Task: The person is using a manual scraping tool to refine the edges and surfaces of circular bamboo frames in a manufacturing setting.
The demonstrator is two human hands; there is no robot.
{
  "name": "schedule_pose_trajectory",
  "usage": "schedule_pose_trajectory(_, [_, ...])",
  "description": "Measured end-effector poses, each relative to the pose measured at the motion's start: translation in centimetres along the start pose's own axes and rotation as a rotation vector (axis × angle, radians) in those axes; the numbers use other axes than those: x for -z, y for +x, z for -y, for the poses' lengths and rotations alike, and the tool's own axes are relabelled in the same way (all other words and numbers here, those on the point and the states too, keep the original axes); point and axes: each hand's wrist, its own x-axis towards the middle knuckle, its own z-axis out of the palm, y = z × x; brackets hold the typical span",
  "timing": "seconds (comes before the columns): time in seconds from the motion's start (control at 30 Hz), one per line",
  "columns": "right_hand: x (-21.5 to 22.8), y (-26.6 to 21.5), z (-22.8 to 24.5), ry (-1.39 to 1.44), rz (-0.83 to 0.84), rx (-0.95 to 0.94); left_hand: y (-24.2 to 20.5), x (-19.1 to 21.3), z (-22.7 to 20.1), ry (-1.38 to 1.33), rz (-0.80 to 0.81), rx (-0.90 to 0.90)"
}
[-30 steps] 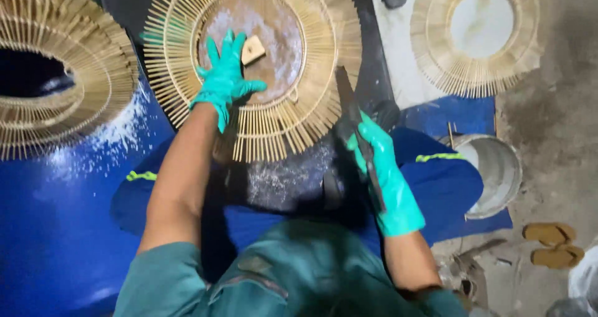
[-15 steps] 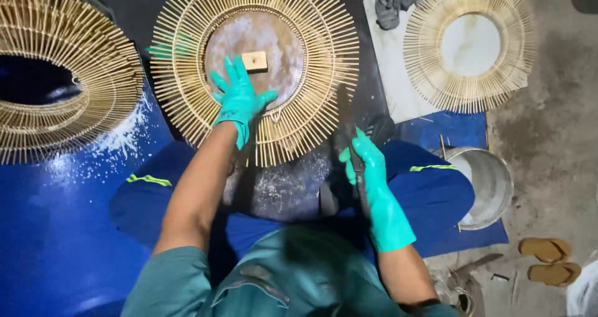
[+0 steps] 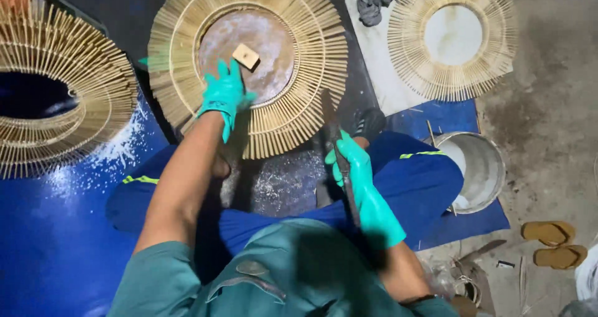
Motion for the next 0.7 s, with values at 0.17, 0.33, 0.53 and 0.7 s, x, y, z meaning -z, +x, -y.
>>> schedule_pose_trajectory(0.17, [-2.0,-2.2,1.1,-0.036,-0.104,0.248,-6.8,8.6,-5.4,-0.101,0.167,0.082])
schedule_pose_trajectory(0.33, [1.6,1.8,0.1,-0.015,-0.209,0.079,-6.2,7.6,-4.5,-0.018,0.069,-0.065])
schedule_pose_trajectory(0.53, [0.1,-0.5,-0.8,-0.038,-0.142,0.022,-8.0,9.3,-4.5,-0.064,0.193,0.045])
schedule_pose_trajectory(0.7, [-1.3,-2.9,1.6,0.041,-0.07,-0.041,-7.1,9.1,-6.2,0.02,0.217,0.115])
